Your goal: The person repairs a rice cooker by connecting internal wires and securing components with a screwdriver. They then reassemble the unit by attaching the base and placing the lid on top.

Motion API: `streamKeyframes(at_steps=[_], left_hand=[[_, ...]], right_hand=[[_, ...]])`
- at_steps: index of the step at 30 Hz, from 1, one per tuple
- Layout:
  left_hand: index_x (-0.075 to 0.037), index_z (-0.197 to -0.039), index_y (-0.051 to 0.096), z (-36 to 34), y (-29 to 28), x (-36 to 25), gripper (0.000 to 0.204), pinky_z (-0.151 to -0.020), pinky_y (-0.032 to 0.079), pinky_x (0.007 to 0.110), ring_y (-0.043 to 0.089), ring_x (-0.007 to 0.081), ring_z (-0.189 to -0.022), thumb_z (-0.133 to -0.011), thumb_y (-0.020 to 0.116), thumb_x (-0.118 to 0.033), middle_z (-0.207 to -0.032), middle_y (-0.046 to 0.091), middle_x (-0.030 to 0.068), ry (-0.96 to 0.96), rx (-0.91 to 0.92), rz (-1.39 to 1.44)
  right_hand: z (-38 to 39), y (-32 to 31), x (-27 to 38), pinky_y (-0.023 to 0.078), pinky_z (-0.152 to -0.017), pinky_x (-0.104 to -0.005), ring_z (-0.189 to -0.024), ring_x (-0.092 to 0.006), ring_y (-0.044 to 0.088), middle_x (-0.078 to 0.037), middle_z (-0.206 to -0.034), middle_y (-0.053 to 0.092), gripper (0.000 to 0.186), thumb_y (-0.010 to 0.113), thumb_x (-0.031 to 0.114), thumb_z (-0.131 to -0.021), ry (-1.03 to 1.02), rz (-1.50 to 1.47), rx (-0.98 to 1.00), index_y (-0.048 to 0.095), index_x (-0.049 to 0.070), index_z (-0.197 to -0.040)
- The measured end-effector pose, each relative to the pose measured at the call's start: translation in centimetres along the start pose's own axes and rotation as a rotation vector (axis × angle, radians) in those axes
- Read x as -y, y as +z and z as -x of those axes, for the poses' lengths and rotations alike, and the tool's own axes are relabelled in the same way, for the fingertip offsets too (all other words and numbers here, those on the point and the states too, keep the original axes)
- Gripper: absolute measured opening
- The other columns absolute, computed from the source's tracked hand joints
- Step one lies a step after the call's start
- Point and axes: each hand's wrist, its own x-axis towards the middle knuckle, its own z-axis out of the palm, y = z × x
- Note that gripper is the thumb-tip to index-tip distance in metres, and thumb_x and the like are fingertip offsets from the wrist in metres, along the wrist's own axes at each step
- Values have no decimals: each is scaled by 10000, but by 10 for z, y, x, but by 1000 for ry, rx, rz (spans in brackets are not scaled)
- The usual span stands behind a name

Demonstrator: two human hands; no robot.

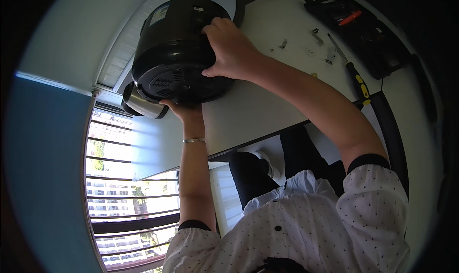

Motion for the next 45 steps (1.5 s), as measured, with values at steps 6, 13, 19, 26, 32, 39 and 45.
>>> streamKeyframes(at_steps=[6,13,19,26,32,39,45], left_hand=[[-141,-1412,249,-6,-7,0,964,-1087,216,478,276,333,-1295,-724,329,-811,-1426,286,122,-4,37,72],[-122,-1422,214,-3,-19,-11,903,-1071,226,466,247,313,-1323,-786,325,-754,-1452,249,98,34,-93,-189],[-55,-1374,290,3,-31,-50,696,-1032,290,411,322,302,-1279,-826,631,-313,-1397,315,151,744,-216,-786],[-118,-1297,442,60,138,-106,780,-1050,263,490,354,282,-1279,-604,787,-214,-1355,405,89,1337,779,-1933],[-161,-1293,451,35,178,-89,840,-1033,302,458,391,247,-1251,-533,807,-184,-1335,441,24,1160,1096,-2241],[-133,-1250,488,36,182,-86,800,-1010,332,442,443,262,-1182,-519,810,-187,-1245,485,54,1146,1155,-2304],[-93,-1248,489,38,186,-85,750,-1003,334,444,450,294,-1156,-564,780,-192,-1218,487,92,1152,1202,-2378]], right_hand=[[-2,-4,4,435,-847,-370,-980,-283,476,-129,-1003,474,687,845,223,-513,30,12,12,512,-41,-1053],[2,-10,6,356,-922,-397,-995,-291,473,-134,-1017,479,778,850,260,-514,-8,88,7,478,-27,-1134],[3,-13,6,310,-972,-426,-1073,-305,450,-146,-1084,475,846,855,309,-518,-29,102,48,450,-16,-1185],[8,-10,7,334,-950,-423,-1080,-311,447,-147,-1111,471,855,863,324,-504,-49,61,-52,452,-12,-1174],[25,-15,3,354,-955,-426,-1103,-340,433,-179,-1154,448,876,865,295,-510,0,-174,-134,420,-17,-1196],[90,4,-16,330,-994,-422,-1158,-364,414,-249,-1207,428,898,838,216,-561,532,-336,186,348,-50,-1266],[91,34,-5,365,-978,-380,-1149,-367,453,-259,-1212,457,865,832,121,-536,769,-582,482,365,-83,-1235]])
